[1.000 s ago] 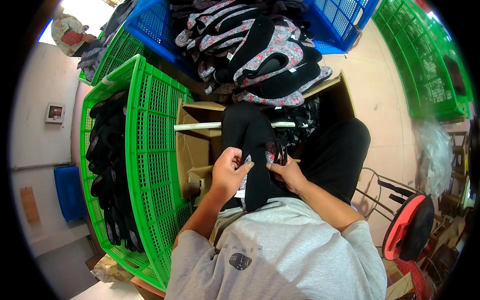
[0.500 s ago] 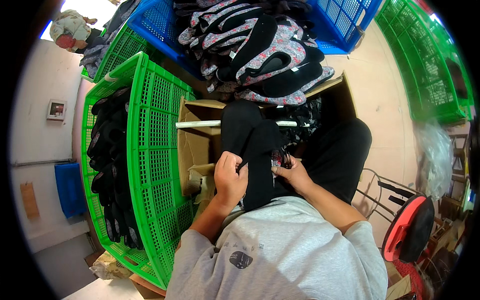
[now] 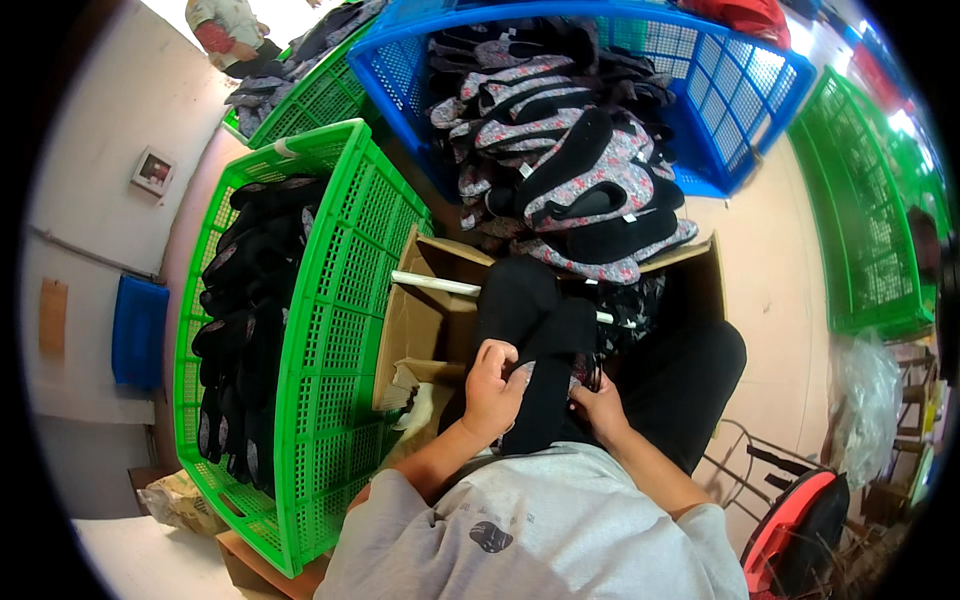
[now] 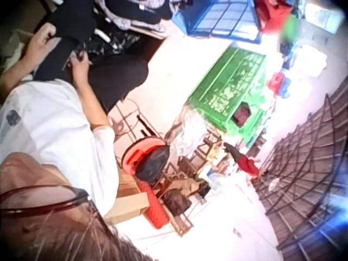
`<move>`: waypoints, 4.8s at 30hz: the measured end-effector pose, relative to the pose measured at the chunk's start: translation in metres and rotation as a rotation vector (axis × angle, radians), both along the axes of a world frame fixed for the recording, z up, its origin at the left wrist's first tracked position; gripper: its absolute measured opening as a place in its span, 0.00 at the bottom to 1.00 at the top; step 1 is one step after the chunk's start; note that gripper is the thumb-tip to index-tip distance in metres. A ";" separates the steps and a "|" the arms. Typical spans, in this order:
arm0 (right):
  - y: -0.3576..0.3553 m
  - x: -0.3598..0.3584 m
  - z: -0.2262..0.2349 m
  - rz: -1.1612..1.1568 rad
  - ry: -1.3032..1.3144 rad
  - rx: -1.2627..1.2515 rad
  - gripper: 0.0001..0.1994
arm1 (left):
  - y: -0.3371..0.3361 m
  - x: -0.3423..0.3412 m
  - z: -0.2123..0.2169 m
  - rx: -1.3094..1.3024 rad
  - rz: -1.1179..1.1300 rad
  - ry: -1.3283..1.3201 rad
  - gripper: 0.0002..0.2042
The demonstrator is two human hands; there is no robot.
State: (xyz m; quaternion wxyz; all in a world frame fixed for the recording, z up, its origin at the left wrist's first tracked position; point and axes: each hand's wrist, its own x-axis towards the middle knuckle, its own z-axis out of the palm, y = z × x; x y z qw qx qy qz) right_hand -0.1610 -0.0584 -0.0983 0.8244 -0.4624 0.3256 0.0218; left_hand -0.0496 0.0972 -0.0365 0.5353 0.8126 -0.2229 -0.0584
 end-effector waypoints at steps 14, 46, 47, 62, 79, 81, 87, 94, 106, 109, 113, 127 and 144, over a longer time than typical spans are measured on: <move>0.000 -0.011 -0.001 -0.022 -0.154 0.215 0.09 | 0.005 -0.004 -0.018 -0.388 -0.121 0.724 0.08; -0.002 -0.008 -0.007 -0.015 0.085 0.206 0.12 | -0.010 -0.014 -0.021 -0.430 -0.213 0.905 0.07; -0.002 -0.007 -0.004 -0.017 0.096 0.201 0.12 | -0.012 -0.015 -0.015 -0.431 -0.191 0.908 0.07; -0.003 -0.007 -0.010 -0.006 0.082 0.213 0.12 | -0.015 -0.014 -0.014 -0.418 -0.158 0.914 0.07; -0.003 -0.006 -0.010 0.004 0.058 0.235 0.12 | -0.015 -0.015 -0.013 -0.418 -0.144 0.919 0.07; -0.005 -0.007 -0.013 0.029 0.060 0.227 0.11 | -0.016 -0.015 -0.010 -0.416 -0.136 0.924 0.07; 0.000 -0.004 -0.008 -0.014 0.065 0.222 0.12 | -0.009 -0.012 -0.025 -0.412 -0.191 0.914 0.07; -0.004 -0.006 -0.009 0.014 0.093 0.228 0.13 | -0.019 -0.014 -0.008 -0.420 -0.134 0.931 0.06; -0.006 -0.007 -0.011 0.033 0.025 0.228 0.13 | -0.022 -0.018 0.001 -0.454 -0.104 0.982 0.06; -0.007 -0.008 -0.017 0.051 0.005 0.241 0.13 | -0.019 -0.017 -0.005 -0.452 -0.123 0.971 0.06; -0.007 -0.007 -0.020 0.056 -0.014 0.263 0.13 | -0.019 -0.017 -0.006 -0.445 -0.118 0.959 0.06; -0.006 -0.006 -0.013 0.016 0.031 0.209 0.14 | -0.023 -0.017 -0.003 -0.447 -0.122 0.966 0.06; -0.004 -0.004 -0.003 0.009 0.065 0.207 0.11 | -0.016 -0.015 -0.014 -0.443 -0.147 0.955 0.07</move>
